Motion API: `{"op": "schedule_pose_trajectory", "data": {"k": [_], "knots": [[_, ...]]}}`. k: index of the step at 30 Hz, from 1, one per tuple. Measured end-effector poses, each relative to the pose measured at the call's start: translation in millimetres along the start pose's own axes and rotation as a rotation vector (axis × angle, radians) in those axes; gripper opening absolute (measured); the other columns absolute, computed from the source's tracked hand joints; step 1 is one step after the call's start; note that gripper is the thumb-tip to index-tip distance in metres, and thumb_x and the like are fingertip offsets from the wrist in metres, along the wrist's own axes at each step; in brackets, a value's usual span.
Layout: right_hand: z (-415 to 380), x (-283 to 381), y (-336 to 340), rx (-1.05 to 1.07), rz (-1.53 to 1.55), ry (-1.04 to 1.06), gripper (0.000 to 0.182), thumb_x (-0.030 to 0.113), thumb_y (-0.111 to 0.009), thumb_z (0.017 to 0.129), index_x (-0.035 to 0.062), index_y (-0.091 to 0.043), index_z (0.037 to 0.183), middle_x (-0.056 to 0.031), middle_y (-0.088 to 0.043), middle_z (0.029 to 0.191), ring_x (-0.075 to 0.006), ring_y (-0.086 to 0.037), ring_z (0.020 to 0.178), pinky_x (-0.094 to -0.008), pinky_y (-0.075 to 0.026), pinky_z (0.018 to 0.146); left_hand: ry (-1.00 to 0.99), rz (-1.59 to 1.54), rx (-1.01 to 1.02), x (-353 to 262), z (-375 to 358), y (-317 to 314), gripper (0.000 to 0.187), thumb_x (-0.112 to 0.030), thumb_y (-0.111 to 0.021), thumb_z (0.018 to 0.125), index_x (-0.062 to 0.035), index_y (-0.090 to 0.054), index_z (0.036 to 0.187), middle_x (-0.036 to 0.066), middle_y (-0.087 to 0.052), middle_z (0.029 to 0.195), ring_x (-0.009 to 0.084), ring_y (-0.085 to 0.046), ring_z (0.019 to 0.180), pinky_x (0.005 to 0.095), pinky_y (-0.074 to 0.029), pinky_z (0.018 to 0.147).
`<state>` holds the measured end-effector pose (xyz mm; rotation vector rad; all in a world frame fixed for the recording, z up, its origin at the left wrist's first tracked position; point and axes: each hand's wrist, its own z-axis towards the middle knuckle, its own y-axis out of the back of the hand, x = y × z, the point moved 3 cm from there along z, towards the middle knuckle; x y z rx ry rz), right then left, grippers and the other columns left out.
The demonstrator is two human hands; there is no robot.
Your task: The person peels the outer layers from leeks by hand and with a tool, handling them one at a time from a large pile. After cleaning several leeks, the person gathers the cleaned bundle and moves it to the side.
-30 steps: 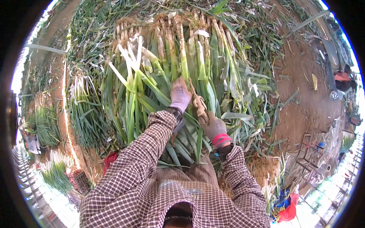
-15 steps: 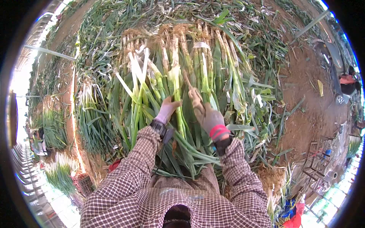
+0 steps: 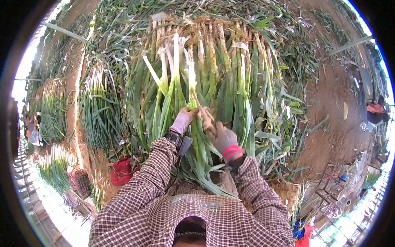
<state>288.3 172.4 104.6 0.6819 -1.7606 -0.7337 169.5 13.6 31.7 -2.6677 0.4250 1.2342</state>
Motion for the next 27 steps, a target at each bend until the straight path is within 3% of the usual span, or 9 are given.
{"op": "schedule_pose_trajectory", "data": {"k": [2, 3, 6, 7, 11, 14, 20, 27], "knots": [[23, 4, -1, 0.000, -0.036, -0.022, 0.040, 0.045, -0.056, 0.093, 0.0063, -0.050, 0.096, -0.0237, -0.065, 0.076, -0.0446, -0.064, 0.073, -0.0525, -0.049, 0.062, -0.037, -0.170, 0.076, 6, -3, 3, 0.042, -0.007, -0.068, 0.087, 0.0031, -0.055, 0.126, 0.009, -0.065, 0.107, 0.0170, -0.062, 0.090, 0.0301, -0.051, 0.079], [29, 4, 1, -0.031, -0.004, -0.036, 0.039, 0.044, -0.056, 0.093, 0.0066, -0.050, 0.096, -0.0237, -0.064, 0.075, -0.0450, -0.063, 0.073, -0.0532, -0.049, 0.062, -0.106, -0.099, 0.110, -1, -11, 8, 0.054, -0.002, -0.070, 0.084, 0.0043, -0.048, 0.133, 0.012, -0.062, 0.117, 0.0184, -0.061, 0.098, 0.0301, -0.051, 0.085], [15, 12, 8, -0.039, 0.034, -0.015, 0.036, 0.042, -0.058, 0.093, 0.0069, -0.049, 0.097, -0.0238, -0.064, 0.076, -0.0449, -0.062, 0.072, -0.0534, -0.047, 0.060, -0.087, -0.130, 0.158, 7, -9, 21, 0.059, -0.002, -0.070, 0.084, 0.0056, -0.044, 0.136, 0.013, -0.060, 0.120, 0.0192, -0.061, 0.101, 0.0296, -0.050, 0.088], [-1, 15, 10, -0.015, 0.023, 0.002, 0.036, 0.041, -0.058, 0.093, 0.0070, -0.049, 0.097, -0.0238, -0.064, 0.076, -0.0448, -0.062, 0.072, -0.0530, -0.048, 0.059, -0.020, -0.183, 0.100, 0, -15, 20, 0.055, 0.001, -0.066, 0.086, 0.0068, -0.043, 0.136, 0.014, -0.061, 0.118, 0.0199, -0.061, 0.101, 0.0299, -0.050, 0.090], [-69, 20, 11, 0.103, 0.016, 0.001, 0.037, 0.043, -0.057, 0.093, 0.0074, -0.048, 0.098, -0.0229, -0.064, 0.082, -0.0441, -0.063, 0.072, -0.0517, -0.049, 0.059, 0.017, -0.358, 0.192, -6, -14, 25, 0.047, 0.005, -0.058, 0.089, 0.0054, -0.044, 0.135, 0.013, -0.061, 0.116, 0.0204, -0.062, 0.101, 0.0300, -0.051, 0.091], [-78, 13, 1, 0.150, 0.023, -0.068, 0.040, 0.045, -0.057, 0.092, 0.0068, -0.048, 0.098, -0.0233, -0.064, 0.082, -0.0440, -0.064, 0.073, -0.0518, -0.049, 0.060, 0.017, -0.426, 0.209, -5, -19, 27, 0.050, 0.004, -0.062, 0.087, 0.0050, -0.045, 0.134, 0.012, -0.064, 0.113, 0.0208, -0.065, 0.095, 0.0305, -0.056, 0.085], [31, 22, -14, -0.042, 0.032, -0.024, 0.041, 0.047, -0.055, 0.092, 0.0059, -0.052, 0.095, -0.0250, -0.064, 0.074, -0.0472, -0.062, 0.069, -0.0554, -0.049, 0.062, -0.013, -0.346, 0.147, -4, -31, 24, 0.052, 0.001, -0.072, 0.083, 0.0047, -0.048, 0.129, 0.011, -0.064, 0.112, 0.0197, -0.065, 0.094, 0.0306, -0.056, 0.087], [186, 38, -18, 0.043, -0.058, -0.084, 0.057, 0.056, -0.048, 0.093, 0.0015, -0.059, 0.105, -0.0295, -0.066, 0.087, -0.0441, -0.065, 0.089, -0.0508, -0.051, 0.078, -0.026, -0.386, 0.192, -2, -32, 26, 0.053, 0.003, -0.064, 0.088, 0.0077, -0.041, 0.135, 0.016, -0.063, 0.116, 0.0237, -0.066, 0.100, 0.0343, -0.054, 0.091]]}}
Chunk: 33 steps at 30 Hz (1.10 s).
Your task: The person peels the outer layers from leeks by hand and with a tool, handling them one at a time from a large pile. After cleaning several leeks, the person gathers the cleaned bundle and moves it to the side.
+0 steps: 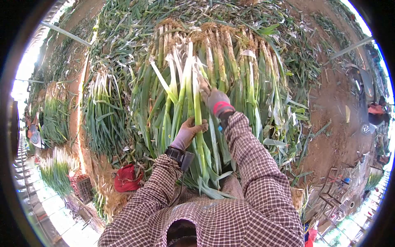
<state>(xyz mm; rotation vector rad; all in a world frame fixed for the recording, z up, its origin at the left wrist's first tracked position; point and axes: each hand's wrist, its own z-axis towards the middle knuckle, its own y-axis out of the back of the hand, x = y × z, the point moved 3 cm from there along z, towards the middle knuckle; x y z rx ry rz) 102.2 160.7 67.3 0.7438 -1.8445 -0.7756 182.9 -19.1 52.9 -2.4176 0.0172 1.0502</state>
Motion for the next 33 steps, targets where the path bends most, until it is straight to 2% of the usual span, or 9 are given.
{"op": "schedule_pose_trajectory", "data": {"k": [4, 8, 15, 19, 23, 24, 27, 29, 33], "knots": [[-24, 0, 0, 0.037, -0.012, -0.047, 0.059, 0.055, -0.048, 0.094, -0.0021, -0.058, 0.108, -0.0295, -0.067, 0.090, -0.0435, -0.065, 0.092, -0.0486, -0.051, 0.082, 0.011, -0.048, 0.007, 2, 1, 6, 0.051, 0.000, -0.064, 0.090, 0.0068, -0.042, 0.135, 0.016, -0.063, 0.118, 0.0234, -0.066, 0.099, 0.0334, -0.054, 0.092], [-73, -16, -14, 0.003, 0.000, -0.073, 0.052, 0.054, -0.050, 0.093, 0.0028, -0.058, 0.101, -0.0282, -0.066, 0.084, -0.0457, -0.065, 0.083, -0.0530, -0.051, 0.072, 0.059, -0.135, 0.031, -3, 4, 10, 0.044, -0.001, -0.057, 0.094, 0.0069, -0.043, 0.135, 0.018, -0.061, 0.123, 0.0250, -0.065, 0.105, 0.0336, -0.053, 0.094], [6, -6, -6, -0.022, 0.034, -0.008, 0.057, 0.055, -0.044, 0.094, 0.0006, -0.061, 0.103, -0.0285, -0.067, 0.090, -0.0449, -0.065, 0.089, -0.0500, -0.051, 0.080, 0.081, -0.158, 0.014, -13, -9, 6, 0.043, 0.001, -0.055, 0.094, 0.0079, -0.041, 0.134, 0.020, -0.059, 0.121, 0.0267, -0.064, 0.102, 0.0347, -0.055, 0.092], [0, -9, 9, -0.051, 0.118, 0.019, 0.058, 0.056, -0.046, 0.091, 0.0025, -0.061, 0.105, -0.0280, -0.066, 0.092, -0.0459, -0.063, 0.092, -0.0519, -0.049, 0.080, -0.096, 0.000, -0.002, -35, -17, 5, 0.042, -0.004, -0.062, 0.090, 0.0078, -0.048, 0.128, 0.018, -0.060, 0.121, 0.0261, -0.064, 0.101, 0.0360, -0.054, 0.091], [-69, -65, 25, -0.124, 0.206, -0.132, 0.051, 0.055, -0.049, 0.091, 0.0064, -0.059, 0.101, -0.0283, -0.065, 0.087, -0.0481, -0.062, 0.087, -0.0546, -0.047, 0.075, -0.738, 1.451, -0.733, -81, 11, 1, 0.050, -0.005, -0.068, 0.083, 0.0053, -0.049, 0.128, 0.023, -0.057, 0.126, 0.0346, -0.055, 0.117, 0.0405, -0.047, 0.099], [-86, -82, 29, -0.129, 0.225, -0.172, 0.049, 0.055, -0.050, 0.090, 0.0067, -0.058, 0.100, -0.0282, -0.065, 0.086, -0.0484, -0.062, 0.085, -0.0550, -0.047, 0.074, -0.759, 1.495, -0.668, -97, 21, -19, 0.051, -0.004, -0.067, 0.084, 0.0014, -0.049, 0.131, 0.022, -0.057, 0.126, 0.0334, -0.054, 0.119, 0.0425, -0.046, 0.101], [-132, -117, 36, -0.145, 0.206, -0.203, 0.046, 0.052, -0.055, 0.090, 0.0059, -0.054, 0.096, -0.0278, -0.063, 0.081, -0.0488, -0.061, 0.081, -0.0553, -0.046, 0.069, -0.293, 1.222, -0.201, -86, 82, -83, 0.038, -0.017, -0.052, 0.095, -0.0021, -0.053, 0.130, 0.016, -0.061, 0.127, 0.0290, -0.061, 0.113, 0.0372, -0.046, 0.102], [-153, -133, 36, -0.133, 0.201, -0.187, 0.045, 0.050, -0.057, 0.090, 0.0064, -0.053, 0.096, -0.0271, -0.063, 0.078, -0.0486, -0.062, 0.079, -0.0547, -0.047, 0.066, -0.367, 1.539, -0.233, -55, 144, -105, 0.042, -0.015, -0.053, 0.092, -0.0005, -0.049, 0.132, 0.023, -0.062, 0.120, 0.0333, -0.061, 0.112, 0.0414, -0.047, 0.099], [-181, -146, 45, -0.143, 0.271, -0.136, 0.042, 0.049, -0.058, 0.091, 0.0078, -0.052, 0.096, -0.0257, -0.062, 0.073, -0.0479, -0.062, 0.073, -0.0542, -0.047, 0.061, 0.027, 1.656, -0.312, -38, 200, -112, 0.054, -0.028, -0.067, 0.082, 0.0012, -0.051, 0.124, 0.025, -0.065, 0.114, 0.0384, -0.060, 0.111, 0.0441, -0.046, 0.097]]}}
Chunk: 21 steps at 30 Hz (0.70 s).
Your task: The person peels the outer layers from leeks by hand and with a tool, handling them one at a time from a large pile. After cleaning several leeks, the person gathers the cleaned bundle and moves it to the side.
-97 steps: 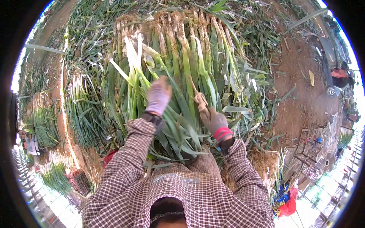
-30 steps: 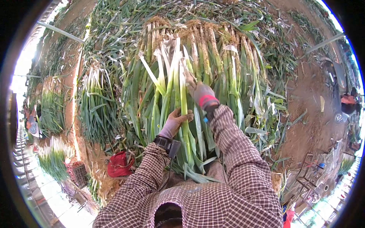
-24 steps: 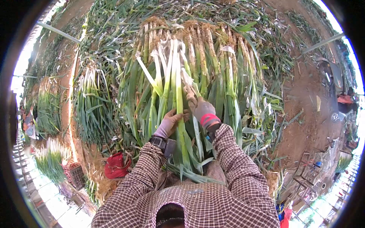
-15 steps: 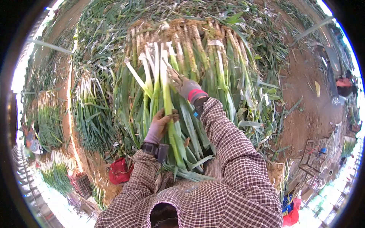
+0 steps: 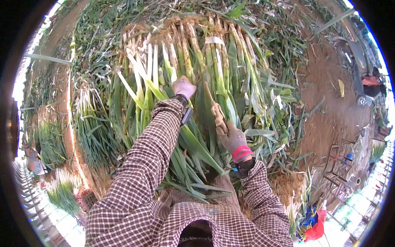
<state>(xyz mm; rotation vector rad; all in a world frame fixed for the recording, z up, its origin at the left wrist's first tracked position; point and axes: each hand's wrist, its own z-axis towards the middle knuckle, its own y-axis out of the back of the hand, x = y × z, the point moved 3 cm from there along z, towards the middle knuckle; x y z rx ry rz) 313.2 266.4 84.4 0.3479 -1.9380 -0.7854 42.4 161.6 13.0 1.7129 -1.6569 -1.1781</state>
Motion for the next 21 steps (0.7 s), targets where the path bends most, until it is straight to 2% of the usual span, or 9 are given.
{"op": "schedule_pose_trajectory", "data": {"k": [1, 4, 5, 8, 11, 14, 15, 18, 21], "knots": [[-5, 1, 3, -0.032, -0.015, 0.016, 0.041, 0.048, -0.058, 0.091, 0.0072, -0.051, 0.095, -0.0252, -0.061, 0.071, -0.0472, -0.062, 0.071, -0.0534, -0.047, 0.058, 0.009, -0.152, -0.037, 8, -11, -4, 0.057, -0.034, -0.073, 0.077, 0.0005, -0.054, 0.118, 0.024, -0.064, 0.115, 0.0372, -0.060, 0.113, 0.0440, -0.046, 0.098], [-10, -2, 0, 0.025, -0.054, -0.020, 0.041, 0.047, -0.057, 0.092, 0.0070, -0.050, 0.094, -0.0245, -0.061, 0.071, -0.0473, -0.062, 0.072, -0.0535, -0.047, 0.059, -0.107, -0.241, 0.033, 32, -43, -9, 0.081, -0.039, -0.079, 0.071, 0.0035, -0.049, 0.133, 0.023, -0.058, 0.130, 0.0339, -0.056, 0.120, 0.0387, -0.044, 0.102], [-14, 0, -1, 0.071, -0.050, 0.000, 0.041, 0.048, -0.058, 0.091, 0.0073, -0.050, 0.093, -0.0238, -0.062, 0.072, -0.0473, -0.061, 0.072, -0.0534, -0.048, 0.059, -0.083, -0.256, 0.218, 38, -53, -9, 0.089, -0.037, -0.080, 0.070, 0.0021, -0.042, 0.140, 0.022, -0.053, 0.136, 0.0331, -0.054, 0.124, 0.0370, -0.042, 0.105], [-36, 2, -5, 0.098, -0.110, 0.025, 0.040, 0.048, -0.058, 0.091, 0.0082, -0.051, 0.093, -0.0232, -0.062, 0.073, -0.0467, -0.062, 0.072, -0.0535, -0.048, 0.060, -0.248, -0.412, 0.146, 69, -68, -43, 0.083, -0.019, -0.080, 0.070, -0.0033, -0.042, 0.141, 0.021, -0.055, 0.135, 0.0341, -0.056, 0.120, 0.0367, -0.044, 0.103], [-53, -2, -14, 0.135, -0.110, 0.002, 0.040, 0.047, -0.059, 0.091, 0.0080, -0.051, 0.093, -0.0233, -0.063, 0.076, -0.0451, -0.063, 0.072, -0.0524, -0.049, 0.060, -0.215, -0.591, -0.112, 75, -69, -59, 0.075, -0.002, -0.076, 0.071, -0.0028, -0.044, 0.139, 0.017, -0.060, 0.124, 0.0264, -0.063, 0.106, 0.0332, -0.050, 0.093], [-57, -6, -24, 0.153, -0.147, 0.029, 0.041, 0.047, -0.059, 0.090, 0.0070, -0.050, 0.093, -0.0230, -0.065, 0.076, -0.0439, -0.064, 0.072, -0.0508, -0.051, 0.060, -0.123, -0.638, -0.239, 57, -90, -43, 0.065, 0.002, -0.072, 0.073, -0.0026, -0.047, 0.132, 0.015, -0.059, 0.114, 0.0225, -0.064, 0.093, 0.0312, -0.053, 0.083], [-57, -6, -28, 0.163, -0.164, 0.036, 0.042, 0.047, -0.059, 0.090, 0.0068, -0.050, 0.093, -0.0229, -0.065, 0.076, -0.0437, -0.064, 0.072, -0.0507, -0.051, 0.060, -0.195, -0.682, -0.362, 58, -91, -45, 0.053, 0.004, -0.070, 0.073, -0.0019, -0.051, 0.122, 0.013, -0.057, 0.107, 0.0209, -0.063, 0.084, 0.0311, -0.054, 0.077], [-55, -5, -36, 0.210, -0.208, 0.016, 0.043, 0.049, -0.058, 0.090, 0.0061, -0.050, 0.094, -0.0230, -0.066, 0.077, -0.0429, -0.065, 0.071, -0.0509, -0.051, 0.060, -0.236, -0.700, -0.468, 65, -97, -49, 0.047, 0.006, -0.067, 0.074, -0.0014, -0.051, 0.118, 0.013, -0.057, 0.108, 0.0211, -0.063, 0.084, 0.0317, -0.054, 0.075], [-49, -2, -39, 0.193, -0.226, 0.002, 0.044, 0.049, -0.057, 0.091, 0.0059, -0.050, 0.094, -0.0233, -0.066, 0.076, -0.0429, -0.065, 0.071, -0.0513, -0.051, 0.060, -0.253, -0.536, -0.333, 65, -105, -42, 0.034, 0.002, -0.067, 0.076, -0.0009, -0.055, 0.108, 0.016, -0.059, 0.107, 0.0241, -0.063, 0.086, 0.0339, -0.052, 0.077]]}}
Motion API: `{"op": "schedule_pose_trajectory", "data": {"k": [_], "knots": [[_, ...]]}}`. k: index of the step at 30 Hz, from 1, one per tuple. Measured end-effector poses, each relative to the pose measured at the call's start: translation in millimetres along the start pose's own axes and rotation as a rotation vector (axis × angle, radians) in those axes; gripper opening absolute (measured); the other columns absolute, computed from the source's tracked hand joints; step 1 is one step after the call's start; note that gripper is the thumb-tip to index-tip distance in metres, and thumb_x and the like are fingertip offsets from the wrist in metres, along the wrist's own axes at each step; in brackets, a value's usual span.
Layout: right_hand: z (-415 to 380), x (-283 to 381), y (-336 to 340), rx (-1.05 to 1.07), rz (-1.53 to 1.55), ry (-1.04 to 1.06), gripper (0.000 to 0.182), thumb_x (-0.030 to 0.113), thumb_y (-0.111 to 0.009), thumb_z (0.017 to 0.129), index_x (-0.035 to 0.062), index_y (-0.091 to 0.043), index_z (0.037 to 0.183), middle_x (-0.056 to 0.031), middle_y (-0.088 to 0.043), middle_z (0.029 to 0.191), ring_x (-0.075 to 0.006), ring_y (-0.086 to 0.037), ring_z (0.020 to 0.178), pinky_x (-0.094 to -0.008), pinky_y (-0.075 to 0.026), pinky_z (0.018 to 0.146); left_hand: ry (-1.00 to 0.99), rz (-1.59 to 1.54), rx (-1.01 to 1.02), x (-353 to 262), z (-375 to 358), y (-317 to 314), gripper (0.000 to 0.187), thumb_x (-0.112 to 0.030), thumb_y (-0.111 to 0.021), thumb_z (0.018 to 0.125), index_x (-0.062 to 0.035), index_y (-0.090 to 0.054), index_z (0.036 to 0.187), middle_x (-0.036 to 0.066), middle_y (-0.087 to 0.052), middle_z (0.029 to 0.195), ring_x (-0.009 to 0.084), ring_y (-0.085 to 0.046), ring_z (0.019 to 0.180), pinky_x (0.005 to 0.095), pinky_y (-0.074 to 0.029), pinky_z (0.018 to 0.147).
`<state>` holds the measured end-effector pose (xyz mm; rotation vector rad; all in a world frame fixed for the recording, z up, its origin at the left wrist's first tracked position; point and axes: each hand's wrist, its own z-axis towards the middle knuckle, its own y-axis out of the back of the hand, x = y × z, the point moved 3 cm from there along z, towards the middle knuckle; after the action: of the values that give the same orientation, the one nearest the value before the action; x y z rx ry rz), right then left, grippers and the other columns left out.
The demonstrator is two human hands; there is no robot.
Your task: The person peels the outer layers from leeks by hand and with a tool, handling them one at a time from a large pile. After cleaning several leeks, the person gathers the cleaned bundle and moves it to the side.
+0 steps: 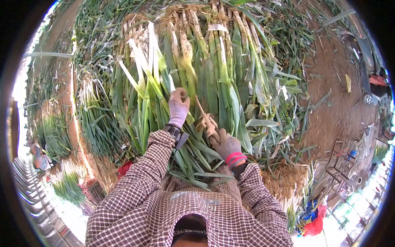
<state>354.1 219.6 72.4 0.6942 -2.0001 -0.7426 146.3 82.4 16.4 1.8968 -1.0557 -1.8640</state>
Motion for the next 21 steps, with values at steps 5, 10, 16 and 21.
{"op": "schedule_pose_trajectory", "data": {"k": [5, 10, 16, 21], "knots": [[53, 21, 8, -0.102, -0.014, 0.023, 0.046, 0.051, -0.055, 0.091, 0.0053, -0.050, 0.093, -0.0239, -0.065, 0.074, -0.0439, -0.065, 0.071, -0.0523, -0.051, 0.061, -0.077, 0.295, -0.040, -9, -4, -4, 0.048, -0.018, -0.071, 0.078, -0.0030, -0.055, 0.121, 0.019, -0.058, 0.111, 0.0371, -0.059, 0.103, 0.0425, -0.049, 0.088], [132, 45, 30, -0.153, -0.040, -0.002, 0.050, 0.054, -0.050, 0.093, 0.0041, -0.054, 0.091, -0.0264, -0.066, 0.077, -0.0461, -0.065, 0.076, -0.0540, -0.051, 0.067, 0.219, 0.447, 0.169, -26, 33, -14, 0.060, -0.040, -0.073, 0.077, -0.0040, -0.056, 0.121, 0.019, -0.054, 0.121, 0.0354, -0.056, 0.113, 0.0411, -0.045, 0.098], [256, 67, 49, -0.177, -0.042, 0.046, 0.059, 0.057, -0.046, 0.093, 0.0011, -0.064, 0.103, -0.0302, -0.066, 0.090, -0.0468, -0.064, 0.090, -0.0506, -0.051, 0.080, 0.305, 0.441, 0.192, -19, 63, -20, 0.057, -0.040, -0.074, 0.071, -0.0026, -0.064, 0.113, 0.020, -0.062, 0.116, 0.0357, -0.061, 0.108, 0.0412, -0.049, 0.094], [284, 68, 53, -0.190, 0.025, 0.014, 0.053, 0.052, -0.053, 0.092, 0.0013, -0.061, 0.105, -0.0286, -0.066, 0.092, -0.0471, -0.063, 0.091, -0.0514, -0.050, 0.077, 0.292, 0.246, 0.200, 2, 64, -8, 0.054, -0.036, -0.075, 0.068, -0.0018, -0.067, 0.108, 0.019, -0.068, 0.106, 0.0332, -0.064, 0.103, 0.0411, -0.050, 0.089]]}}
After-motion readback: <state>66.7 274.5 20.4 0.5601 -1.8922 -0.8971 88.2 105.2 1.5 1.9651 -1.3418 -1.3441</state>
